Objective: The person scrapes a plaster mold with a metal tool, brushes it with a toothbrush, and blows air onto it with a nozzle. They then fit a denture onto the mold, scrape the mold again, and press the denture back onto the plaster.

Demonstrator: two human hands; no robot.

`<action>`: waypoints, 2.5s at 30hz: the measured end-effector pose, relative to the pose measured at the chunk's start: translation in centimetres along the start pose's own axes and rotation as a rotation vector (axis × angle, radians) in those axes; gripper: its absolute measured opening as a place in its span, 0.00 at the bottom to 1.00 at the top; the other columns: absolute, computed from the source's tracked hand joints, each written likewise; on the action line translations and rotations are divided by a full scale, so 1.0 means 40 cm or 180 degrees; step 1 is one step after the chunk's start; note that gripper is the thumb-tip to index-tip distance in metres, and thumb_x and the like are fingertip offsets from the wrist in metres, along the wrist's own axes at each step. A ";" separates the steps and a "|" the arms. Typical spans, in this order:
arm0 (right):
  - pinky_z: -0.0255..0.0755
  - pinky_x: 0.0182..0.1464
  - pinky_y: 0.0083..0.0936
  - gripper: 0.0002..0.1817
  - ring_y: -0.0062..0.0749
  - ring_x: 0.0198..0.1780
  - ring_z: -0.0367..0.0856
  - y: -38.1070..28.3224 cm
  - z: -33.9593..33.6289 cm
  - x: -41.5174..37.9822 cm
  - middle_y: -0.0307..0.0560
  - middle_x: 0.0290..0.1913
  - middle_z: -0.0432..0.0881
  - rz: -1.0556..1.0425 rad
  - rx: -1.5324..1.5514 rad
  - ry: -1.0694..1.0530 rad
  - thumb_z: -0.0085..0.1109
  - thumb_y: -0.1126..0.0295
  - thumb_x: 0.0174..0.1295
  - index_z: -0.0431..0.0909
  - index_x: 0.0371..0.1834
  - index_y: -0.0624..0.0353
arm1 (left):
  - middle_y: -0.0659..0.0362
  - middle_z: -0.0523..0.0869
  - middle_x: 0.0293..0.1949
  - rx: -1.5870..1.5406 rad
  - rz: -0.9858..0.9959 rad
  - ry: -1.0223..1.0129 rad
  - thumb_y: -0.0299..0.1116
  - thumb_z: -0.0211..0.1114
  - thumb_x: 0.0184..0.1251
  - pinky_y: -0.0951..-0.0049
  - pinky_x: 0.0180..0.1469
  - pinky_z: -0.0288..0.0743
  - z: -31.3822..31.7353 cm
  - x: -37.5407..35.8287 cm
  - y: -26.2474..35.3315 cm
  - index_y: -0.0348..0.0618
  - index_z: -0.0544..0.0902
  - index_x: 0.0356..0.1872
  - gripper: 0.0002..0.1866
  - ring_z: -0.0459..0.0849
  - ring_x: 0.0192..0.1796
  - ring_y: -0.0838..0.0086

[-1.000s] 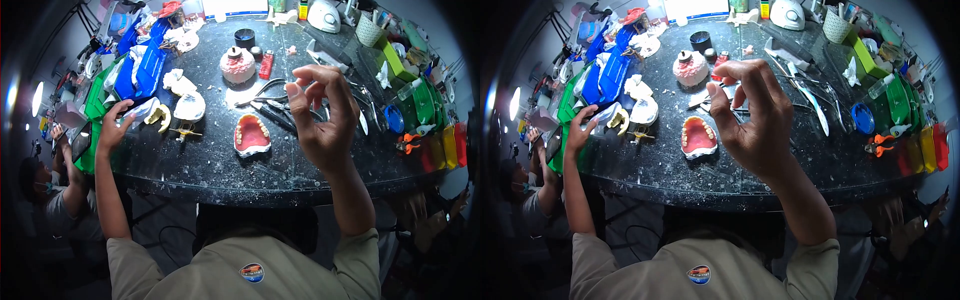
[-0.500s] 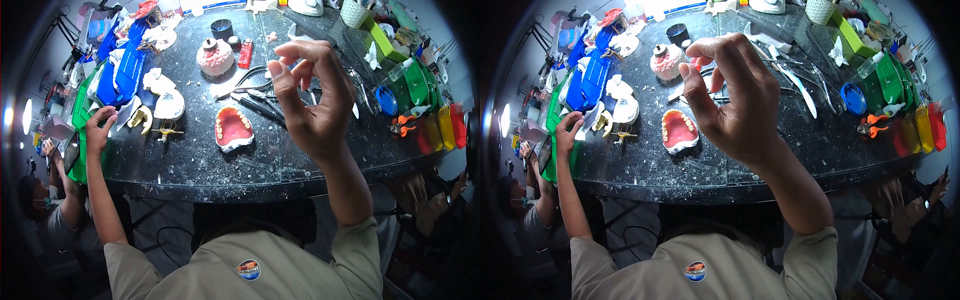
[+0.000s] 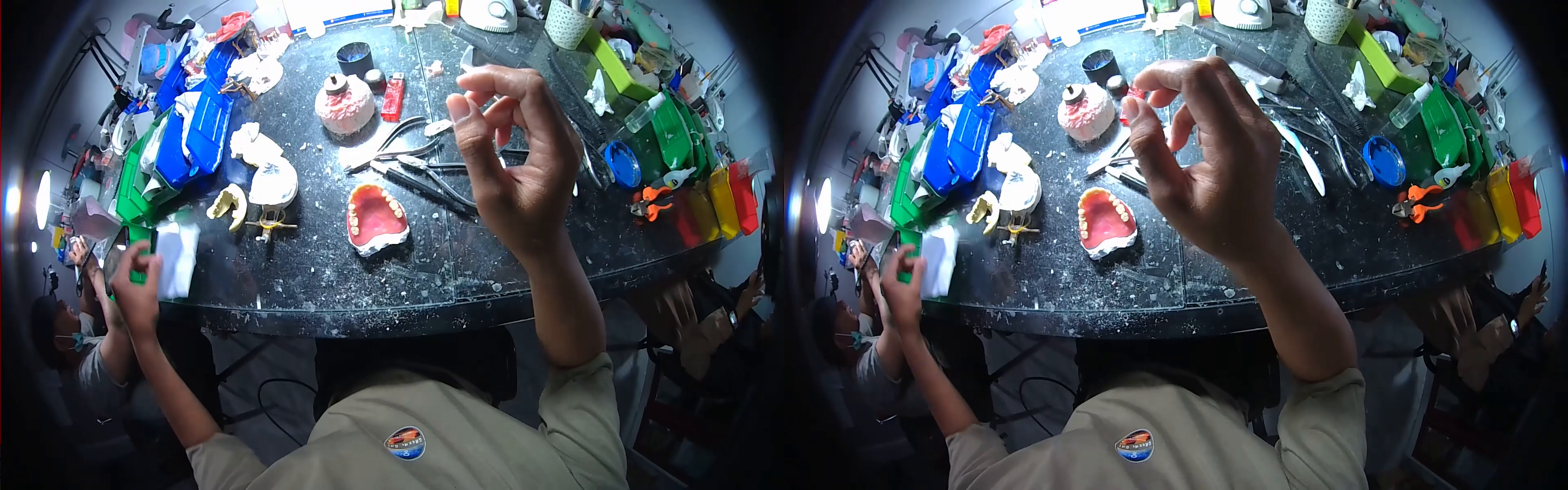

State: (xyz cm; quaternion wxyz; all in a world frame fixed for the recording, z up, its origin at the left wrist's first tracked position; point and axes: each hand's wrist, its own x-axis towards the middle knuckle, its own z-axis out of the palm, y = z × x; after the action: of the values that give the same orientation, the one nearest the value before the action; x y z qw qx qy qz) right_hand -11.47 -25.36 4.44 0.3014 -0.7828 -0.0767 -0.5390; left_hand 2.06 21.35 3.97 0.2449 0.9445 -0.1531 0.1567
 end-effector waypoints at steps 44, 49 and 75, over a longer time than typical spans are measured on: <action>0.75 0.41 0.42 0.11 0.51 0.38 0.82 -0.106 -0.661 -1.083 0.53 0.32 0.82 0.2838 -0.1545 -0.3930 0.54 0.64 0.59 0.81 0.30 0.59 | 0.45 0.83 0.30 0.0944 -0.1476 -0.1608 0.25 0.58 0.54 0.58 0.37 0.77 0.156 -0.683 -0.399 0.34 0.82 0.32 0.07 0.84 0.36 0.49; 0.74 0.35 0.29 0.07 0.32 0.31 0.83 -0.099 -0.436 -0.834 0.50 0.28 0.82 0.3809 -0.0705 -0.1827 0.59 0.69 0.58 0.81 0.34 0.62 | 0.46 0.83 0.31 -0.0203 -0.0084 -0.0964 0.22 0.60 0.52 0.64 0.38 0.74 0.301 -0.516 -0.193 0.34 0.81 0.35 0.08 0.83 0.36 0.52; 0.61 0.67 0.40 0.22 0.42 0.65 0.69 0.061 -0.137 -0.677 0.49 0.65 0.71 0.3578 -0.0570 -0.1385 0.49 0.61 0.69 0.70 0.64 0.55 | 0.44 0.73 0.62 -0.0649 0.0689 -0.2125 0.43 0.55 0.69 0.52 0.69 0.58 0.855 -0.425 0.302 0.40 0.73 0.61 0.24 0.68 0.66 0.49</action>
State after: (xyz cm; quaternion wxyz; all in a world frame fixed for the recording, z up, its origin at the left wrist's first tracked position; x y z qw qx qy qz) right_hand -25.78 -24.84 -19.31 0.4502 -0.8179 0.3341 -0.1293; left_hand -10.17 -2.55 -25.75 0.2563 0.8927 -0.3385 -0.1512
